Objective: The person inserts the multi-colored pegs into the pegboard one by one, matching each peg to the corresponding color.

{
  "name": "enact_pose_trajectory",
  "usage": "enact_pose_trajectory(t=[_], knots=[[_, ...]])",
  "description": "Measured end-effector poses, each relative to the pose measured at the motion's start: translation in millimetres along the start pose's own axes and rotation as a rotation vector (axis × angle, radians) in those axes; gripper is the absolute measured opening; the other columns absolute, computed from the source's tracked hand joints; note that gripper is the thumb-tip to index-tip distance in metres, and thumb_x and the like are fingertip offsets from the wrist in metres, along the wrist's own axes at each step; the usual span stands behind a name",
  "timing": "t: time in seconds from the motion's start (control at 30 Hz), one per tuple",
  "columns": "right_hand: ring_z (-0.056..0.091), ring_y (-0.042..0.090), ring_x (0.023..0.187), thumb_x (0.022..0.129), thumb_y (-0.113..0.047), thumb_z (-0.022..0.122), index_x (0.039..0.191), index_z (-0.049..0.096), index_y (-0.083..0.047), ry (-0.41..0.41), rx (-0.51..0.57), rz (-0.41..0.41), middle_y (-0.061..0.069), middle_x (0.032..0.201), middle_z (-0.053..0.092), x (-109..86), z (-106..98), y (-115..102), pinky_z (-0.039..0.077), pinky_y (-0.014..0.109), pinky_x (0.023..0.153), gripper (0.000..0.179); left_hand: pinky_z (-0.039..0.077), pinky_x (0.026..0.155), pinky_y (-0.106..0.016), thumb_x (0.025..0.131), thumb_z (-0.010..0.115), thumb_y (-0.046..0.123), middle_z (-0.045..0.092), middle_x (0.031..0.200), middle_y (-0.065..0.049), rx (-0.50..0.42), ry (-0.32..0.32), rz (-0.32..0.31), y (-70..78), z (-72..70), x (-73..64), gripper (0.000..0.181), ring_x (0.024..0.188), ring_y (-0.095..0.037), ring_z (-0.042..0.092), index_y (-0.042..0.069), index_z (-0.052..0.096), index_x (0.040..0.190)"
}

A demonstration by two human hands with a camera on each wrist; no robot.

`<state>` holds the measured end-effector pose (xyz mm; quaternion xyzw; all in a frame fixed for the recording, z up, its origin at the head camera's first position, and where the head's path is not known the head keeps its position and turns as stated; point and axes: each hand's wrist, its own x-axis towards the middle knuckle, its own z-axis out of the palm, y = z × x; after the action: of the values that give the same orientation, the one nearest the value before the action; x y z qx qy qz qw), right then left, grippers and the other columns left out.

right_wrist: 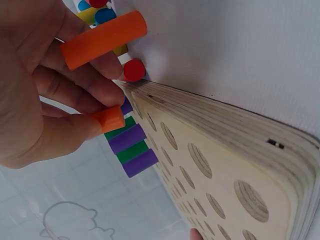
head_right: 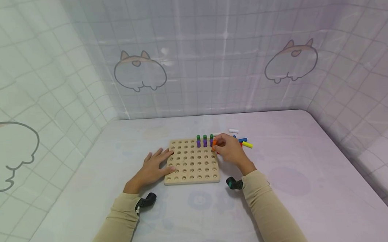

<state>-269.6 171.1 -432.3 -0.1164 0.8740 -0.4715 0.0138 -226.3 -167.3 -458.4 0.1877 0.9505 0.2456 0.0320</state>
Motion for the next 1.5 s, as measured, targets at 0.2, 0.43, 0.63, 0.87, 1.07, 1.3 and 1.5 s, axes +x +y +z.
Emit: enact_pose_trajectory(t=[0.2,0.43,0.63,0.87,1.07,1.3,1.5], knots=[[0.065,0.022,0.091,0.096,-0.016,0.07,0.112,0.066,-0.012,-0.015,-0.011,0.015,0.004,0.103,0.071,1.0,2,2,0.055,0.033,0.061,0.017,-0.004,0.118,-0.061,0.093,0.059,0.063,0.031,0.162,-0.007,-0.003,-0.006,-0.001,1.3,-0.4,0.5,0.082,0.152,-0.033,0.013,0.017,0.038,0.157],[0.066,0.022,0.097,0.094,-0.01,0.07,0.111,0.066,-0.01,-0.004,-0.041,-0.014,0.004,0.103,0.07,3.4,5,3,0.055,0.035,0.076,0.017,-0.004,0.118,-0.061,0.093,0.059,0.063,0.031,0.162,-0.006,-0.004,-0.005,-0.004,0.9,-0.2,1.1,0.082,0.152,-0.033,0.013,0.017,0.038,0.157],[0.065,0.021,0.098,0.094,-0.011,0.07,0.112,0.065,-0.01,-0.005,-0.055,-0.019,0.003,0.103,0.068,5.4,8,3,0.055,0.038,0.084,0.018,-0.004,0.118,-0.061,0.093,0.059,0.063,0.03,0.162,-0.006,-0.006,-0.008,-0.005,0.3,-0.4,0.8,0.081,0.152,-0.032,0.012,0.018,0.038,0.157],[0.065,0.021,0.097,0.093,-0.01,0.07,0.113,0.065,-0.01,-0.004,-0.059,-0.017,0.003,0.104,0.068,5.1,9,4,0.055,0.038,0.086,0.021,-0.004,0.118,-0.06,0.093,0.059,0.062,0.03,0.162,-0.006,-0.02,-0.01,-0.004,1.0,-1.0,-0.4,0.081,0.152,-0.032,0.012,0.018,0.037,0.157],[0.065,0.021,0.097,0.093,-0.008,0.07,0.112,0.065,-0.008,0.008,-0.058,-0.034,0.004,0.104,0.068,3.0,10,2,0.056,0.038,0.084,0.02,-0.005,0.118,-0.059,0.093,0.058,0.064,0.03,0.162,-0.004,-0.015,-0.008,-0.003,0.4,-0.8,-0.9,0.082,0.153,-0.031,0.012,0.019,0.037,0.157],[0.065,0.021,0.096,0.093,-0.01,0.071,0.111,0.064,-0.009,0.007,-0.071,-0.043,0.004,0.103,0.069,0.6,11,1,0.056,0.038,0.083,0.019,-0.004,0.118,-0.059,0.093,0.059,0.063,0.03,0.162,-0.004,-0.004,-0.007,-0.016,-1.4,0.5,-0.2,0.081,0.153,-0.03,0.012,0.019,0.037,0.157],[0.065,0.021,0.096,0.093,-0.011,0.072,0.11,0.065,-0.009,0.01,-0.072,-0.047,0.004,0.102,0.069,-0.6,11,1,0.056,0.037,0.08,0.018,-0.005,0.118,-0.059,0.093,0.059,0.063,0.03,0.162,-0.004,0.001,-0.008,-0.014,-2.3,1.4,0.4,0.081,0.153,-0.031,0.012,0.018,0.038,0.157]])
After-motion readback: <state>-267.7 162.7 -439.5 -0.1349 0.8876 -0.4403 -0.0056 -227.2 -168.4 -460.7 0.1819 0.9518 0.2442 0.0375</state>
